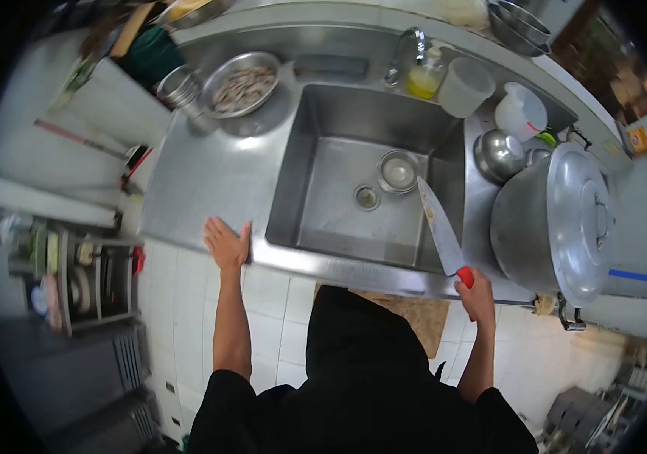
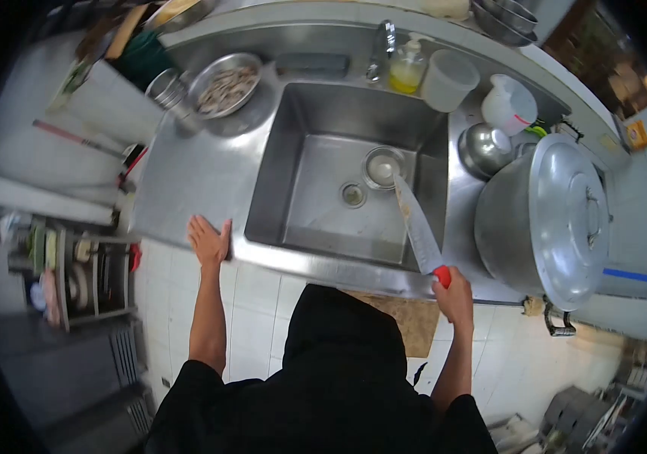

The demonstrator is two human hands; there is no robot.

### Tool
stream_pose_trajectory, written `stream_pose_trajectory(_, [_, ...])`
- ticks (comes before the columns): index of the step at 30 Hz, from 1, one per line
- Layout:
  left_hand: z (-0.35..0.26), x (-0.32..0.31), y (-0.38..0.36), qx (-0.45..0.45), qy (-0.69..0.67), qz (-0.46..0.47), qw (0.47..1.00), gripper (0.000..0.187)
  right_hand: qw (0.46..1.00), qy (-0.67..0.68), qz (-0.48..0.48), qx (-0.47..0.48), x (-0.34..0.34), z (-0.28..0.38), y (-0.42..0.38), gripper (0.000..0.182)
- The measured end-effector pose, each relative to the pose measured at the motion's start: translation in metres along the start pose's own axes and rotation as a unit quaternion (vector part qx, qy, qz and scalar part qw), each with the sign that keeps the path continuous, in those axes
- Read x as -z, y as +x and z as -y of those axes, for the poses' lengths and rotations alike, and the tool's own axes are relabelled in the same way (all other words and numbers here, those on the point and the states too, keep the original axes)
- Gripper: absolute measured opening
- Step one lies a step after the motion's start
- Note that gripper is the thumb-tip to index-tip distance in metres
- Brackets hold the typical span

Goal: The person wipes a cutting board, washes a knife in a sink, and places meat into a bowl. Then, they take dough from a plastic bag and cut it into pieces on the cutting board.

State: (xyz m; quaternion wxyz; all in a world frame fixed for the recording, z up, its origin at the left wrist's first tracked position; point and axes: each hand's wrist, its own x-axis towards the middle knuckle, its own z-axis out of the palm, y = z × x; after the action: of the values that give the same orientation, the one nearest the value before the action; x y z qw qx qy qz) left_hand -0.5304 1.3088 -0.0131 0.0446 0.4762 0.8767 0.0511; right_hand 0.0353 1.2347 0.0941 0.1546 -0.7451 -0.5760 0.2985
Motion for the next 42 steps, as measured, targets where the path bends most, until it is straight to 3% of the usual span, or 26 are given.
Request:
stream_pose_trajectory(3, [-0.054, -0.01, 0.073, -0.027, -0.009, -0.008, 1.0, 0.103, 0.992, 0.041, 0.021, -0.113, 0.002, 0.03, 0.007, 0.032])
stream_pose_trajectory(5, [-0.109, -0.032, 0.137, -0.097, 0.013, -0.019, 0.995, 0.104, 0.992, 0.025, -0.001, -0.127, 0.005, 0.05, 0.021, 0.032])
stream_pose_trajectory(7, [-0.18, -0.038, 0.175, -0.213, -0.048, -0.036, 0.975, 0.107, 0.984, 0.04, -0.002, -0.175, 0.006, 0.067, 0.03, 0.032])
stream_pose_trajectory(9, [-0.239, -0.039, 0.189, -0.318, -0.026, 0.01, 0.948, 0.104, 0.986, 0.005, -0.016, -0.167, 0.006, 0.075, 0.037, 0.032])
stream_pose_trajectory(12, [-0.268, -0.029, 0.148, -0.458, -0.181, 0.005, 0.87, 0.099, 0.985, -0.025, -0.022, -0.167, 0.01, 0.073, 0.05, 0.031])
stream_pose_trajectory(14, [-0.234, 0.007, 0.105, -0.391, -0.185, -0.023, 0.901, 0.091, 0.981, -0.006, 0.009, -0.194, 0.012, 0.071, 0.05, 0.031])
stream_pose_trajectory(16, [-0.159, -0.035, 0.094, -0.15, -0.162, -0.092, 0.971, 0.085, 0.977, 0.006, 0.029, -0.211, 0.009, 0.069, 0.05, 0.032])
stream_pose_trajectory(18, [-0.124, -0.043, 0.119, -0.009, 0.01, -0.101, 0.995, 0.084, 0.98, 0.021, 0.034, -0.195, 0.0, 0.058, 0.05, 0.031])
stream_pose_trajectory(21, [-0.186, -0.05, 0.189, -0.155, -0.048, -0.068, 0.984, 0.09, 0.98, 0.027, 0.04, -0.195, -0.012, 0.052, 0.062, 0.032])
stream_pose_trajectory(23, [-0.271, -0.068, 0.208, -0.337, -0.073, -0.049, 0.938, 0.085, 0.978, -0.001, 0.067, -0.199, -0.014, 0.047, 0.076, 0.032])
stream_pose_trajectory(24, [-0.328, -0.04, 0.2, -0.367, -0.091, 0.116, 0.918, 0.077, 0.975, -0.032, 0.074, -0.209, -0.013, 0.048, 0.081, 0.032])
stream_pose_trajectory(27, [-0.439, -0.01, 0.154, -0.62, -0.134, -0.072, 0.77, 0.077, 0.963, -0.099, 0.09, -0.233, -0.01, 0.05, 0.097, 0.035])
stream_pose_trajectory(30, [-0.487, 0.018, 0.133, -0.62, -0.082, -0.102, 0.774, 0.082, 0.967, -0.118, 0.089, -0.209, -0.014, 0.039, 0.107, 0.035])
stream_pose_trajectory(31, [-0.488, 0.006, 0.138, -0.571, -0.036, -0.087, 0.815, 0.084, 0.969, -0.107, 0.091, -0.204, -0.012, 0.043, 0.114, 0.036])
stream_pose_trajectory(34, [-0.459, -0.02, 0.162, -0.486, -0.046, -0.045, 0.871, 0.085, 0.978, -0.084, 0.075, -0.175, -0.019, 0.052, 0.135, 0.036])
stream_pose_trajectory(38, [-0.431, -0.021, 0.179, -0.447, -0.233, 0.055, 0.862, 0.065, 0.988, 0.006, 0.094, -0.12, -0.046, 0.063, 0.179, 0.034])
stream_pose_trajectory(42, [-0.371, 0.013, 0.15, -0.367, -0.295, 0.03, 0.882, 0.044, 0.992, 0.032, 0.103, -0.072, -0.069, 0.073, 0.226, 0.032])
